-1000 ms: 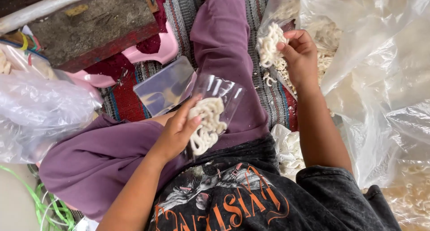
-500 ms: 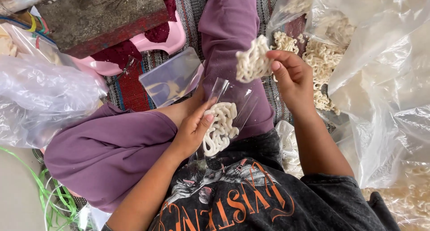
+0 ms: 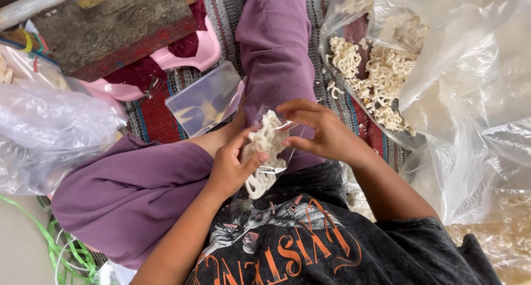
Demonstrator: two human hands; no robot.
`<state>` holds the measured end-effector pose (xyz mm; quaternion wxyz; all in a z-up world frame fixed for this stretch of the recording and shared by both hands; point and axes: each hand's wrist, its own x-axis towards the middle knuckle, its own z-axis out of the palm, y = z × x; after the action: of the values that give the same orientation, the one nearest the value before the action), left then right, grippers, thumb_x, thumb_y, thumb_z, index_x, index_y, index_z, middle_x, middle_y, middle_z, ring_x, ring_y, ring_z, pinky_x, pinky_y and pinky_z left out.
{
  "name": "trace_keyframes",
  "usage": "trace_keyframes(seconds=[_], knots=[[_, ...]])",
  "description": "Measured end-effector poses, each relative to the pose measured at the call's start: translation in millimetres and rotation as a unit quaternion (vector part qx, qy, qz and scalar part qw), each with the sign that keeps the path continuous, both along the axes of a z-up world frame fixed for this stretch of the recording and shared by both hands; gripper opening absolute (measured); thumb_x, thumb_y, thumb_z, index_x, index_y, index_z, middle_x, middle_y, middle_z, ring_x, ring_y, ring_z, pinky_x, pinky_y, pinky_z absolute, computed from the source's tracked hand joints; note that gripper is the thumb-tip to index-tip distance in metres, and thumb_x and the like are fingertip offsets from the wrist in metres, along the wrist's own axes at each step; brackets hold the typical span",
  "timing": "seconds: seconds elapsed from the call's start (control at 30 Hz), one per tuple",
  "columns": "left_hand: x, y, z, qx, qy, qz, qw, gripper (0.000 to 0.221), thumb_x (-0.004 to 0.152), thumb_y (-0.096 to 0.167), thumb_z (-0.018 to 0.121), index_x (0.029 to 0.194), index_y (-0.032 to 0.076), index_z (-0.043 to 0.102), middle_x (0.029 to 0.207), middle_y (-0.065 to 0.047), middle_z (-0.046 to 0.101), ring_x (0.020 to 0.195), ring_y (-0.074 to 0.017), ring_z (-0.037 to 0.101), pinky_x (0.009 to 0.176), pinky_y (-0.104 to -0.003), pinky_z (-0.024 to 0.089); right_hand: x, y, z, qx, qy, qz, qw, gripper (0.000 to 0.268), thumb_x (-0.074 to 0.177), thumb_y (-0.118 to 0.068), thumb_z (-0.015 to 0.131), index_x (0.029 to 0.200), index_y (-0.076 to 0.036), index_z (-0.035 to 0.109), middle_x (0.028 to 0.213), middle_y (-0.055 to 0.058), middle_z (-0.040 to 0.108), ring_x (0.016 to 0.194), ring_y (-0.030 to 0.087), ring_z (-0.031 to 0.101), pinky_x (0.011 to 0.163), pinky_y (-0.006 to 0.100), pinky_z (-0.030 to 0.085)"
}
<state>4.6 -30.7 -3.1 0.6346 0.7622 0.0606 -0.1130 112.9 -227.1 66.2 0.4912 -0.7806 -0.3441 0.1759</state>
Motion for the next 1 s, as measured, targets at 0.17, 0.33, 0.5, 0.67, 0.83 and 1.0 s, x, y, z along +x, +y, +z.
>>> trace_keyframes(seconds=[0.17, 0.33, 0.5, 0.67, 0.83, 1.0], knots=[[10.5, 2.4, 17.6, -0.015, 0.001, -0.013, 1.000, 0.056, 0.083, 0.038, 0.064, 0.131, 0.012, 0.053, 0.122, -0.011, 0.062, 0.117, -0.0281, 0.054, 0.098, -0.041, 0.042, -7.5, -0.8, -9.9, 0.041, -0.050, -0.004, 0.998, 0.005, 0.079, -0.008, 0.071, 0.082, -0.008, 0.067, 0.086, 0.008, 0.066, 0.087, 0.027, 0.066, 0.106, 0.044, 0.031], [11.4, 0.2, 9.3, -0.047, 0.020, -0.082, 0.995, 0.057, 0.088, 0.042, 0.053, 0.135, 0.010, 0.049, 0.126, -0.015, 0.058, 0.119, -0.0326, 0.050, 0.098, -0.046, 0.040, -16.5, 2.5, -3.0, 0.037, -0.062, -0.008, 0.997, 0.007, 0.083, -0.002, 0.064, 0.085, -0.004, 0.058, 0.100, 0.015, 0.064, 0.095, 0.034, 0.064, 0.106, 0.051, 0.028], [10.4, -19.1, 7.5, -0.024, 0.009, -0.117, 0.993, 0.082, 0.069, 0.052, 0.073, 0.135, 0.010, 0.047, 0.125, -0.013, 0.060, 0.116, -0.0325, 0.053, 0.096, -0.046, 0.043, -33.0, -5.8, -31.9, 0.108, 0.082, 0.041, 0.990, 0.004, 0.088, -0.009, 0.057, 0.089, -0.008, 0.061, 0.080, 0.010, 0.062, 0.076, 0.029, 0.065, 0.079, 0.046, 0.052], [12.3, -5.6, 16.2, -0.110, 0.084, -0.055, 0.989, 0.041, 0.073, 0.031, 0.073, 0.105, 0.006, 0.066, 0.055, -0.003, 0.049, 0.052, -0.0116, 0.048, 0.051, -0.024, 0.042, 33.7, -91.5, -134.7, -0.025, 0.018, -0.195, 0.980, 0.009, 0.092, -0.013, 0.059, 0.097, -0.006, 0.062, 0.092, 0.015, 0.065, 0.085, 0.032, 0.064, 0.079, 0.047, 0.050], [3.9, 1.1, 5.3, -0.226, 0.117, -0.038, 0.966, 0.040, 0.079, 0.024, 0.067, 0.109, -0.002, 0.063, 0.081, -0.016, 0.069, 0.073, -0.0170, 0.063, 0.068, -0.032, 0.053, 59.7, -158.0, -202.7, -0.491, 0.035, -0.338, 0.802, 0.035, 0.090, -0.027, 0.061, 0.121, -0.012, 0.053, 0.101, 0.020, 0.060, 0.086, 0.044, 0.064, 0.075, 0.054, 0.051], [-10.4, 15.6, -25.8, -0.260, 0.134, -0.042, 0.955, 0.078, 0.067, 0.014, 0.081, 0.134, 0.004, 0.042, 0.114, -0.012, 0.059, 0.101, -0.0138, 0.056, 0.091, -0.030, 0.046, 69.4, -145.3, -246.2, -0.507, -0.030, -0.401, 0.762, 0.035, 0.087, -0.044, 0.061, 0.112, -0.019, 0.058, 0.100, 0.009, 0.046, 0.081, 0.037, 0.063, 0.063, 0.052, 0.053]])
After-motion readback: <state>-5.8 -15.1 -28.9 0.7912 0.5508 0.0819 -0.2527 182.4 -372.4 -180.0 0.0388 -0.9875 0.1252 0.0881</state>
